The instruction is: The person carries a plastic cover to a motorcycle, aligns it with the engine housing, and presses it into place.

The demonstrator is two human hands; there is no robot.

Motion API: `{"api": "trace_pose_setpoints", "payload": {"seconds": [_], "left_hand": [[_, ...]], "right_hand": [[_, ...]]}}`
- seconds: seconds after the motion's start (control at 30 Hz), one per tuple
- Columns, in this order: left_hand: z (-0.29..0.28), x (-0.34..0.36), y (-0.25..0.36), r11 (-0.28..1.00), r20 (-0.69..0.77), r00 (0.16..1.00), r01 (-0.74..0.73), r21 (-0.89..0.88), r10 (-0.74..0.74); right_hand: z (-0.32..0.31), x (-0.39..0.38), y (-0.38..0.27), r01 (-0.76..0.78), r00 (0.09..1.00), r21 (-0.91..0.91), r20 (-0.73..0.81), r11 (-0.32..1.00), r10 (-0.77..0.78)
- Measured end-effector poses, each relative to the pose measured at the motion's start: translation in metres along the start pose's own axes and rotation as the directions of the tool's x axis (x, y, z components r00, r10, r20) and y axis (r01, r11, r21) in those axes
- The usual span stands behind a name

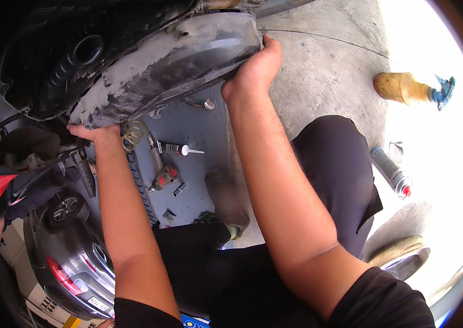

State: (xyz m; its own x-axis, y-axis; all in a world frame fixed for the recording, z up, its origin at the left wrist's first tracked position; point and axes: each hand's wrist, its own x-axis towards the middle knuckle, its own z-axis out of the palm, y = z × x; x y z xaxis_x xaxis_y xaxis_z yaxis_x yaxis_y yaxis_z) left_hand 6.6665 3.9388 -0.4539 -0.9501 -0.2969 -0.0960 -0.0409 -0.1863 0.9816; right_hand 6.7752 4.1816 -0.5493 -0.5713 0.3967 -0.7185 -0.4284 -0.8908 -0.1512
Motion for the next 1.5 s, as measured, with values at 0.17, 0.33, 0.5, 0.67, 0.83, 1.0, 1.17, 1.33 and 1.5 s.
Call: {"api": "trace_pose_setpoints", "payload": {"seconds": [0.17, 0.33, 0.5, 0.67, 0.83, 1.0, 1.17, 1.33, 1.5], "left_hand": [[-0.010, -0.001, 0.002, 0.998, 0.005, 0.999, -0.032, -0.046, 0.032], [0.006, -0.014, 0.007, 1.000, 0.045, 0.999, -0.029, -0.005, 0.030], [0.002, -0.028, 0.000, 0.988, -0.089, 0.991, 0.109, 0.105, -0.100], [-0.001, -0.022, 0.006, 0.995, 0.012, 0.995, 0.100, 0.023, -0.101], [-0.011, -0.020, 0.010, 0.994, -0.037, 0.995, 0.095, 0.059, -0.093], [-0.019, -0.020, 0.014, 0.989, 0.005, 0.992, 0.121, 0.083, -0.122], [-0.029, -0.015, 0.012, 0.994, 0.089, 0.992, 0.082, 0.073, -0.088], [-0.031, -0.012, 0.011, 0.995, 0.075, 0.995, 0.059, 0.084, -0.065], [-0.030, -0.010, 0.008, 0.997, 0.092, 0.995, 0.028, 0.077, -0.035]], "right_hand": [[0.006, -0.030, -0.003, 0.048, 0.994, 0.103, 0.094, 0.994, -0.058], [-0.018, -0.027, 0.018, 0.368, 0.881, 0.019, 0.313, 0.930, -0.355], [-0.006, -0.025, 0.008, 0.408, 0.913, -0.370, 0.136, 0.835, -0.386], [0.002, -0.030, 0.002, 0.431, 0.902, -0.332, 0.135, 0.839, -0.410], [-0.012, -0.044, -0.005, 0.545, 0.803, -0.393, 0.500, 0.741, -0.325], [-0.012, -0.050, -0.004, 0.560, 0.820, -0.436, 0.411, 0.704, -0.398], [-0.010, -0.049, -0.006, 0.599, 0.796, -0.457, 0.434, 0.658, -0.423], [-0.009, -0.050, -0.005, 0.622, 0.780, -0.476, 0.441, 0.621, -0.444], [-0.009, -0.046, -0.005, 0.620, 0.781, -0.455, 0.438, 0.640, -0.445]]}}
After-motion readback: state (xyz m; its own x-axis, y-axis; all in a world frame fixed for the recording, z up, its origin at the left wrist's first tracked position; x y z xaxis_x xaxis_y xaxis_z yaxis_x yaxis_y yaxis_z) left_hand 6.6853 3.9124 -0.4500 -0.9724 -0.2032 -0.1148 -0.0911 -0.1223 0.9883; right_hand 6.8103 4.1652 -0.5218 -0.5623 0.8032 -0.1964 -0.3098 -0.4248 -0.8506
